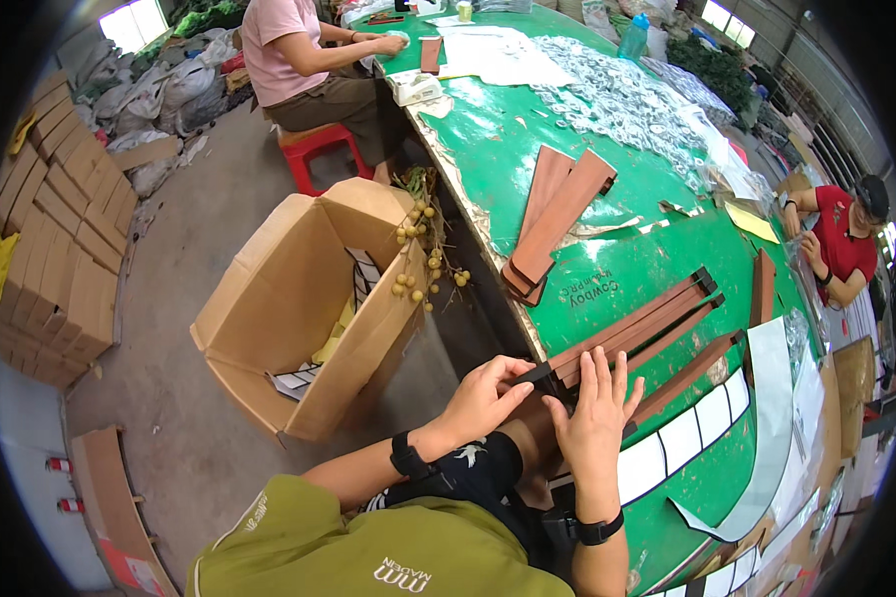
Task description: Assembling wooden slats by attaching black plastic end caps and organizing them on a workbench.
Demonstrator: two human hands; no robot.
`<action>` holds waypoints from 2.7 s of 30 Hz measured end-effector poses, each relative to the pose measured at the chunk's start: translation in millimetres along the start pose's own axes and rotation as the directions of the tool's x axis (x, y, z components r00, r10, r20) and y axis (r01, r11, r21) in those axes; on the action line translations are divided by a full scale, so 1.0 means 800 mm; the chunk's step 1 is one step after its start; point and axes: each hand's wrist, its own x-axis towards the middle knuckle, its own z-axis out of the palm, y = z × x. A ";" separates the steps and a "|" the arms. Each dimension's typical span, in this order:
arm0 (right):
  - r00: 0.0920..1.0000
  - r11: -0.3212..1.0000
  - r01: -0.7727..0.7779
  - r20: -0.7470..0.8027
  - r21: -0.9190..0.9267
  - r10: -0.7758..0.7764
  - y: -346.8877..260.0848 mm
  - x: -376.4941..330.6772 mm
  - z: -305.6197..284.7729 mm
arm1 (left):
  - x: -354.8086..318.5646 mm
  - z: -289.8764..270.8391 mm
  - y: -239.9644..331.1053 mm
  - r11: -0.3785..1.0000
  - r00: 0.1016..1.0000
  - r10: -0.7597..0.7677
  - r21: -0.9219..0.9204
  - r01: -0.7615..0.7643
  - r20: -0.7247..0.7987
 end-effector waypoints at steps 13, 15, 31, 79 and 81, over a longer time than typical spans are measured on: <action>0.995 0.996 -0.093 0.034 0.011 0.092 0.010 0.012 -0.006 | 0.019 0.020 -0.005 0.990 0.986 0.140 0.038 -0.137 -0.086; 0.994 0.995 -0.101 0.034 0.021 0.101 0.009 0.011 -0.007 | 0.015 0.022 0.001 0.984 0.982 0.164 0.084 -0.156 -0.097; 0.996 0.991 -0.088 0.028 0.101 0.085 0.020 -0.010 -0.017 | 0.008 0.036 0.028 0.957 0.996 0.088 0.277 -0.087 0.008; 0.990 0.981 -0.092 -0.088 0.169 0.108 0.036 -0.018 -0.001 | 0.025 0.068 0.052 0.790 0.988 0.154 0.597 -0.143 0.032; 0.990 0.982 -0.090 -0.092 0.164 0.106 0.035 -0.018 -0.001 | 0.024 0.067 0.050 0.786 0.988 0.152 0.602 -0.143 0.036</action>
